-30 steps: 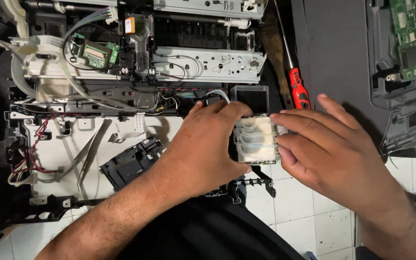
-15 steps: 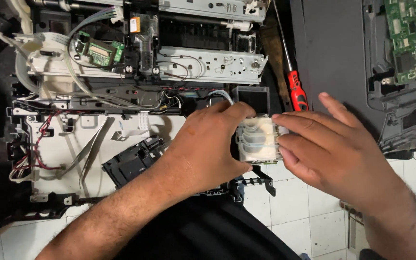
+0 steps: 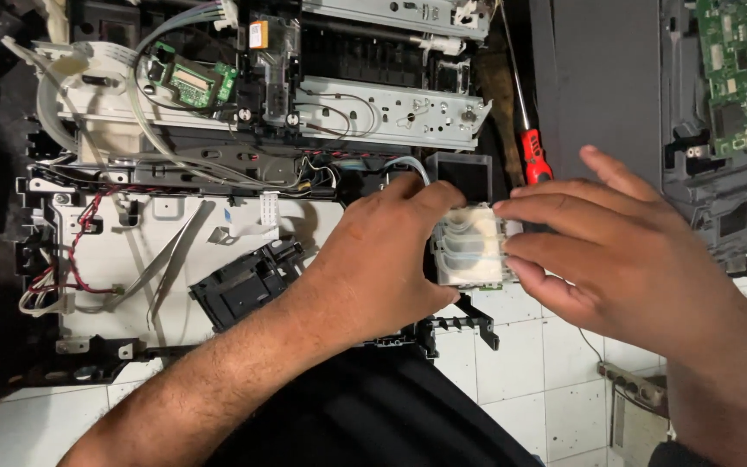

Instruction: The person cleans a green circuit board with a brush, then places it aside. They then remove a white plastic component from the printer chassis and clean it with a brush and a small metal tool.

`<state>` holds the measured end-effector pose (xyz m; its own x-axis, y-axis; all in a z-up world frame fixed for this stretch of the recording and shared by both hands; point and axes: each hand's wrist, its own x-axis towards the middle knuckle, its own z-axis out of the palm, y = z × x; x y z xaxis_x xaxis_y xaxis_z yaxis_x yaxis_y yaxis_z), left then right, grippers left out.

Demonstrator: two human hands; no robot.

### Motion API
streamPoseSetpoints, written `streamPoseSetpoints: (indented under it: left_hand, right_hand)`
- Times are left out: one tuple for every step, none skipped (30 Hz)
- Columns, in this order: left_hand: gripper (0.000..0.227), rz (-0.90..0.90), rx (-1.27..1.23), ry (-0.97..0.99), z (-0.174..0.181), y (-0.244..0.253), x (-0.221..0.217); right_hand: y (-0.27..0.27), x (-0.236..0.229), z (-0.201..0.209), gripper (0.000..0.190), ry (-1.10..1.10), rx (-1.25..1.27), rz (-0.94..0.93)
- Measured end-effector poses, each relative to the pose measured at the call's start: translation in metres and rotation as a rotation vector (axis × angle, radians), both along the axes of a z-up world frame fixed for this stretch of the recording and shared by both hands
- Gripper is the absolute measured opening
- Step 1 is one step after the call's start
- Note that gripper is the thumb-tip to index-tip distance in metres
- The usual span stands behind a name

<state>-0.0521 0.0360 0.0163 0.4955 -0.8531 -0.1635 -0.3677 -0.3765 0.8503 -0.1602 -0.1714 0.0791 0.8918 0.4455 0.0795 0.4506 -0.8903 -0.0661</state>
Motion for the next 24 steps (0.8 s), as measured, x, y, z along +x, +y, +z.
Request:
streamPoseSetpoints:
  left_hand:
    - [0.07,0.011,-0.008,-0.027,-0.002,-0.001,-0.001]
    - [0.07,0.008,-0.01,-0.026,-0.003,-0.001,-0.001]
    - [0.071,0.009,-0.011,-0.038,-0.004,-0.001,-0.001]
    - [0.072,0.01,-0.013,-0.051,-0.005,-0.001,-0.001]
    - [0.072,0.014,-0.014,-0.049,-0.005,-0.002,-0.001]
    - [0.073,0.007,-0.014,-0.073,-0.006,-0.003,-0.001]
    - [0.075,-0.002,-0.012,-0.095,-0.007,-0.003,-0.002]
    - [0.075,0.0,-0.01,-0.093,-0.008,-0.001,-0.003]
    - [0.071,0.01,-0.032,-0.088,-0.008,0.0,-0.002]
    - [0.068,0.019,-0.055,-0.084,-0.007,-0.001,-0.002]
    - [0.068,0.011,-0.056,-0.091,-0.002,0.001,-0.001]
    - [0.07,0.017,-0.036,-0.019,0.003,0.003,0.0]
    - [0.073,0.022,-0.014,0.054,0.008,0.005,0.001]
    - [0.073,0.013,-0.012,0.047,0.009,0.005,0.001]
    - [0.075,0.002,0.016,0.062,0.01,0.005,0.001]
    - [0.077,-0.008,0.044,0.076,0.011,0.005,0.001]
    - [0.077,0.0,0.052,0.068,0.013,0.005,0.001]
    - [0.078,-0.02,0.032,0.081,0.015,0.006,0.002]
    - [0.08,-0.022,0.017,0.088,0.017,0.01,0.003]
    - [0.08,0.005,0.03,0.075,0.014,0.008,-0.001]
    - [0.079,0.015,-0.018,0.056,0.01,0.008,-0.003]
    - [0.078,0.025,-0.066,0.034,0.007,0.009,-0.005]
    - [0.078,0.056,-0.045,0.015,0.008,0.008,-0.007]
    - [0.08,0.048,-0.046,-0.024,0.008,0.008,-0.008]
  right_hand:
    - [0.001,0.002,0.002,0.015,-0.007,-0.03,0.023]
    - [0.002,0.002,0.003,0.015,-0.006,-0.033,0.021]
    - [0.003,0.003,0.004,0.009,0.025,-0.044,0.039]
    - [0.004,0.004,0.006,0.005,0.056,-0.056,0.057]
    - [0.004,0.006,0.005,0.005,0.057,-0.058,0.06]
    - [0.003,0.008,0.004,0.007,0.088,-0.057,0.075]
    - [0.003,0.009,0.003,0.009,0.12,-0.055,0.089]
    - [0.003,0.01,0.002,0.009,0.122,-0.053,0.091]
    - [0.002,0.011,0.003,0.009,0.124,-0.03,0.068]
    - [0.001,0.011,0.004,0.009,0.126,-0.007,0.045]
    - [0.0,0.007,0.005,0.009,0.119,-0.008,0.037]
    - [-0.001,0.003,0.006,0.006,0.113,0.075,-0.057]
    - [-0.002,-0.001,0.006,0.01,0.106,0.16,-0.152]
    - [-0.004,-0.008,0.002,0.01,0.099,0.162,-0.16]
    - [-0.005,-0.015,-0.003,0.026,0.056,0.283,-0.251]
    - [-0.006,-0.022,-0.008,0.046,0.014,0.404,-0.342]
    - [-0.005,-0.032,-0.02,0.046,0.009,0.414,-0.333]
    - [-0.001,-0.041,-0.032,0.08,0.067,0.565,-0.417]
    - [0.002,-0.046,-0.046,0.114,0.133,0.721,-0.48]
    - [0.009,-0.05,-0.052,0.114,0.133,0.736,-0.449]
    - [0.016,-0.051,-0.061,0.108,0.091,0.669,-0.53]
    - [0.023,-0.053,-0.07,0.102,0.047,0.604,-0.61]
    - [0.022,-0.053,-0.078,0.102,0.047,0.628,-0.574]
    - [0.022,-0.053,-0.087,0.097,0.031,0.682,-0.632]
